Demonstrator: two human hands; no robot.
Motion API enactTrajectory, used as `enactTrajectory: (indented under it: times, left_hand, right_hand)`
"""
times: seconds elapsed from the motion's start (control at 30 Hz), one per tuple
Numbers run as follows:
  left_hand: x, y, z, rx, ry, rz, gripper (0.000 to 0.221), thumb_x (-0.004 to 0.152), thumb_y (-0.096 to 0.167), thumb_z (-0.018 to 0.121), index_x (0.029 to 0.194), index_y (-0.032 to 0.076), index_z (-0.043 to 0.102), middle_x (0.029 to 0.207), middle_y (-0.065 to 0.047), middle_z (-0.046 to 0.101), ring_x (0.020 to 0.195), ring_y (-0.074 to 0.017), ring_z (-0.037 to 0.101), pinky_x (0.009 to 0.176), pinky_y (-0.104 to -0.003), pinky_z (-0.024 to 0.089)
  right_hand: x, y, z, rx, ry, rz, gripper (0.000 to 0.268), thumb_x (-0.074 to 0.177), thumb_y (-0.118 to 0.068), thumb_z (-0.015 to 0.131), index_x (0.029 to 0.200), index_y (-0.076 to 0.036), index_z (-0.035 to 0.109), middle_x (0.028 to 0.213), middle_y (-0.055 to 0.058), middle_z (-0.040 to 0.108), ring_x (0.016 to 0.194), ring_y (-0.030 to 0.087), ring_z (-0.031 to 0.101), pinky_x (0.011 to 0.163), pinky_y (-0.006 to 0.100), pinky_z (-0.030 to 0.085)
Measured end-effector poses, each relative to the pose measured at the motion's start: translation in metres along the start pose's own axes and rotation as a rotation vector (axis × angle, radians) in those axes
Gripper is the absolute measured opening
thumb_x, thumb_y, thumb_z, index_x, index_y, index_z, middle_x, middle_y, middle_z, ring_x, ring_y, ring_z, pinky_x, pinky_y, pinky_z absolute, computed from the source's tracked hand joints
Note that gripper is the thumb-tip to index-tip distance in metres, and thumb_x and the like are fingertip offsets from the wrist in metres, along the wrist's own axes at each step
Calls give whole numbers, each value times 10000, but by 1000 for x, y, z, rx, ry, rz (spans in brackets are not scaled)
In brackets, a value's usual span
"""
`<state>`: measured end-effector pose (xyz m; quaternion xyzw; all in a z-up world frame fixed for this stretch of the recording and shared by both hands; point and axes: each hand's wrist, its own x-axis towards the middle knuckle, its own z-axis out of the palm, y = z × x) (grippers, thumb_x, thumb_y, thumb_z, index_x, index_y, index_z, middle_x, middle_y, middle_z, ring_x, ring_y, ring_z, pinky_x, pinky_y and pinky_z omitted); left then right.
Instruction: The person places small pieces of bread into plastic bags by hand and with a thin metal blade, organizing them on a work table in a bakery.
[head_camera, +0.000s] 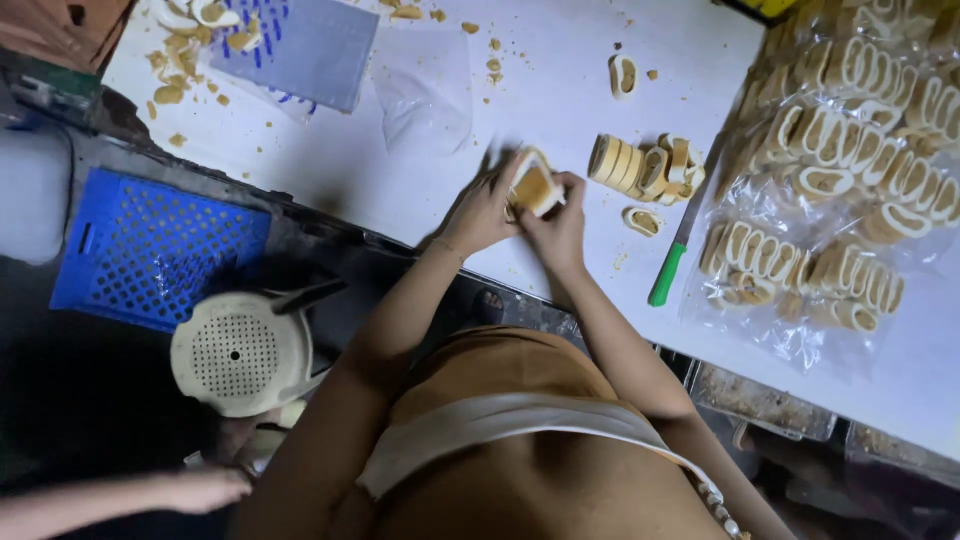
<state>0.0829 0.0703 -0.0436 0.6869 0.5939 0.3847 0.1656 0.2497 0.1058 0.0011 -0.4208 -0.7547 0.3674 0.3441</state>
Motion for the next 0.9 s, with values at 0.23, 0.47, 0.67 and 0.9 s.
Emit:
enactTrajectory:
  times: [0.23, 0.47, 0.67, 0.9]
  left_hand:
    - [-5, 24, 1, -17, 25, -133, 1230, 731, 264, 890, 1633, 71, 76, 1511, -290, 478, 1378, -465, 494, 1169, -475, 397]
    - [-13, 26, -3, -5, -26, -219, 1218, 748, 311, 868, 1636, 80, 67, 1487, -248, 537, 1375, -449, 476, 1156, -452, 391]
    - [-7, 37, 2, 278, 27, -230, 1190, 708, 460, 878, 1608, 97, 191, 1269, -204, 643, 1177, -374, 564, 1062, -461, 418]
    - [-8, 36, -5, 298, -13, -243, 1144, 741, 468, 853, 1624, 90, 231, 1168, -144, 674, 1126, -326, 578, 1050, -425, 423]
  right_hand:
    - [1, 7, -13, -5, 37, 32, 536, 851, -51, 803, 1274, -23, 475, 1183, 190, 660, 1041, 263, 721, 842, 355, 626]
    - [10, 8, -18, 112, -7, -50, 615, 808, -70, 808, 1259, 12, 399, 1123, 185, 611, 986, 261, 678, 797, 362, 600]
    - [9, 6, -13, -72, 1, 73, 455, 865, -74, 806, 1198, -4, 504, 1100, 198, 665, 877, 230, 689, 759, 362, 582]
    - [14, 7, -8, -106, 39, 361, 312, 957, -139, 770, 1160, -30, 561, 887, 209, 682, 713, 213, 615, 676, 337, 512]
